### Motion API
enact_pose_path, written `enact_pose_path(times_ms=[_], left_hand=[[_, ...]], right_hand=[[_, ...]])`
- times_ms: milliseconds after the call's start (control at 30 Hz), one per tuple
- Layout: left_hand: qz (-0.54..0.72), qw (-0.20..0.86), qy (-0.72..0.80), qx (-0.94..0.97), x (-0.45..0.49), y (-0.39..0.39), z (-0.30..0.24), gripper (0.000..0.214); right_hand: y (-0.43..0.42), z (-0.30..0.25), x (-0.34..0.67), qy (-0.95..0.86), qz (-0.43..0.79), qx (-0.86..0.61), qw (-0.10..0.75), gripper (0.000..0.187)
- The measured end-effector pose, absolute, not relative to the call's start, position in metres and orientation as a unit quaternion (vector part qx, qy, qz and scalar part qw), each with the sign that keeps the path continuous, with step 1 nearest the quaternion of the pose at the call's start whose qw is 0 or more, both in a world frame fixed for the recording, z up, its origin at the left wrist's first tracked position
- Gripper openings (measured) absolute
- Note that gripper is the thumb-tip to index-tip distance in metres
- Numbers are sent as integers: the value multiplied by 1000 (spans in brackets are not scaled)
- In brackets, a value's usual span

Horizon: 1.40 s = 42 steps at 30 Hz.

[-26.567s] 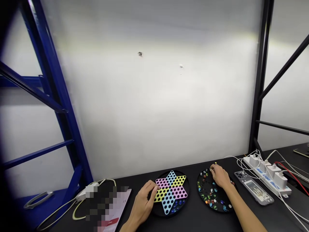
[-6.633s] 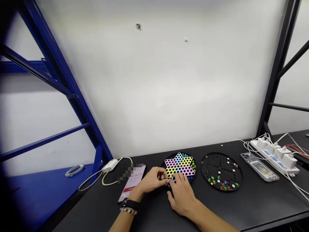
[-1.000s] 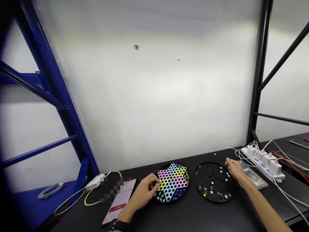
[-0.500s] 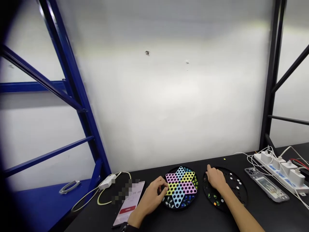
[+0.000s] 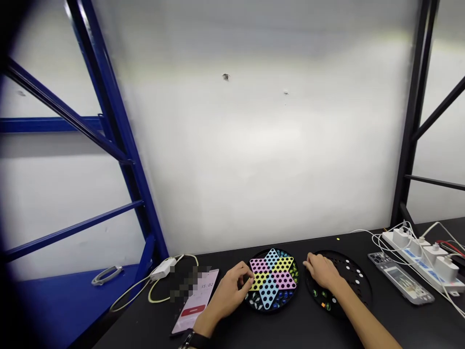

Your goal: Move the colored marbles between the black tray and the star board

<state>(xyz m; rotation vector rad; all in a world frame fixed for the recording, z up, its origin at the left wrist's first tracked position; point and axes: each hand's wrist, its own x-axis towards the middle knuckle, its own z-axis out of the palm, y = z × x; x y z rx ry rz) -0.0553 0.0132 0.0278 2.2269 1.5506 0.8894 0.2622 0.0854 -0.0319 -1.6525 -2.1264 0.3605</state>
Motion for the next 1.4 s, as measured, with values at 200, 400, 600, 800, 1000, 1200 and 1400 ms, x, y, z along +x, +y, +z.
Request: enact_pose_path(times_ms=[200,400,600,800,1000,1200,1400], left_hand=[[328,137,541,762,-58,13,30,18],[447,40,547,707,-65,18,27,27],[510,-11,531,676,-72,18,23,28],[518,-14,527,673,-73,17,18,31],[527,-1,512,678,-70,14,17,31],[519,-9,507,688,-68,14,14,33],[499,1,510,701,-68,16,12,28]], right_hand=[[80,-32,256,-776,157,-562,239,21],[93,3,218,-533,451,-473,538,43],[103,6,105,-547,430,-471,542,46],[102,-4,21,-701,290,-476,444,46],[88,-14,14,-837,172,-443,270,20],[84,-13,35,-881,95,-430,175,32],[71,-14,46,-899,81,-409,132,47]])
